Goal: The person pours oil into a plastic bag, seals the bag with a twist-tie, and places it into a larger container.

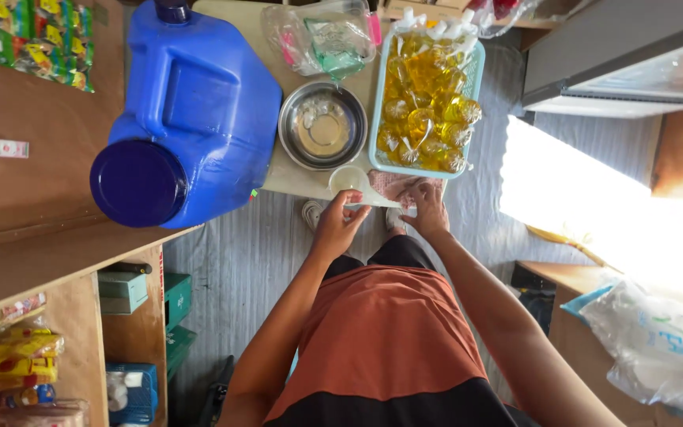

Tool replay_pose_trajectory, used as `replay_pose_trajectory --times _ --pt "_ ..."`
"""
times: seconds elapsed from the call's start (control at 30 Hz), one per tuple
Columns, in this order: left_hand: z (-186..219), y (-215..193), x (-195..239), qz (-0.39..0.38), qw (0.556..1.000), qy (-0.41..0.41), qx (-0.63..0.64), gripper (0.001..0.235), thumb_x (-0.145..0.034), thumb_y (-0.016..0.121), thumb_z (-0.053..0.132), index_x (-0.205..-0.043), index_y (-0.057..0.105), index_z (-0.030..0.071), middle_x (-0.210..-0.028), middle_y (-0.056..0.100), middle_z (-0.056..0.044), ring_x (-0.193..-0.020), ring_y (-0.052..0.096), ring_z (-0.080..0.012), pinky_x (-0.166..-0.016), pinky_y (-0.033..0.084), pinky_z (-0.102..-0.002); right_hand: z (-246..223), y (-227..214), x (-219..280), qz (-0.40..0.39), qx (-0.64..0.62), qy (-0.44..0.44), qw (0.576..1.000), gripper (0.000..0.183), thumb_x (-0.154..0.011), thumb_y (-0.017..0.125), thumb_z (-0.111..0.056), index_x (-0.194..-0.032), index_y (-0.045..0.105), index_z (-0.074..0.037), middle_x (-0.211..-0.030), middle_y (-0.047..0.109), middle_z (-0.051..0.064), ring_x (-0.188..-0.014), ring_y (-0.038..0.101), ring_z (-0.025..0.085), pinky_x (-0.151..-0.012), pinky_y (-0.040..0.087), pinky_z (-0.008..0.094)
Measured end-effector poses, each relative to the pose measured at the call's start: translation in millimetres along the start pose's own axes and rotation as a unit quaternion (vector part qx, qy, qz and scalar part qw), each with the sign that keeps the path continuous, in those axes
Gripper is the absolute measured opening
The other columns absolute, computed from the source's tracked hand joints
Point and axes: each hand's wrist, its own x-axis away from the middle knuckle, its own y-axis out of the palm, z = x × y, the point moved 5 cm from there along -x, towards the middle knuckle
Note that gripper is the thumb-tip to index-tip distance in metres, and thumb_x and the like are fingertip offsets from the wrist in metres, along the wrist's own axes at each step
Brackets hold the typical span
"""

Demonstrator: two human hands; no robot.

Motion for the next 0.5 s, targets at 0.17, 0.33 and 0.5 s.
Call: replay_pose_trajectory --times 0.17,0.33,0.5 --pt "2.3 35.3 6.4 0.024 1.0 -0.012 -0.005 0.039 -0.096 0.072 0.027 -0.124 0.06 0.003 -0.118 0.07 -0.008 -0.079 0.066 -0.013 -0.073 0.055 -0.029 42.9 45.2 -4.0 -0.031 0.117 -0.025 0.992 0.042 -0.078 0.078 -0.023 -0.118 0.064 -0.017 -0.124 0.058 0.011 -0.123 0.049 0.032 -0.098 0.047 0.049" --pt "-31.6 75.8 21.2 0.073 0.996 -0.043 0.003 0.04 -0.095 0.072 0.029 -0.124 0.061 0.003 -0.118 0.07 -0.008 -0.082 0.066 -0.0146 -0.074 0.055 -0.03 54.9 9.2 0.2 0.013 -0.068 -0.07 0.995 0.017 -0.103 0.057 -0.022 -0.11 0.063 -0.007 -0.101 0.068 0.014 -0.102 0.063 0.037 -0.091 0.049 0.048" --pt "-58.4 140.8 24.3 0.027 0.996 -0.036 0.082 0.038 -0.099 0.07 0.032 -0.122 0.062 0.002 -0.109 0.072 -0.009 -0.092 0.068 -0.0125 -0.079 0.055 -0.028 20.7 -85.4 20.4 -0.109 -0.343 0.189 0.913 0.043 -0.112 0.048 -0.035 -0.093 0.065 -0.001 -0.061 0.056 0.007 -0.056 0.054 0.024 -0.055 0.045 0.041"
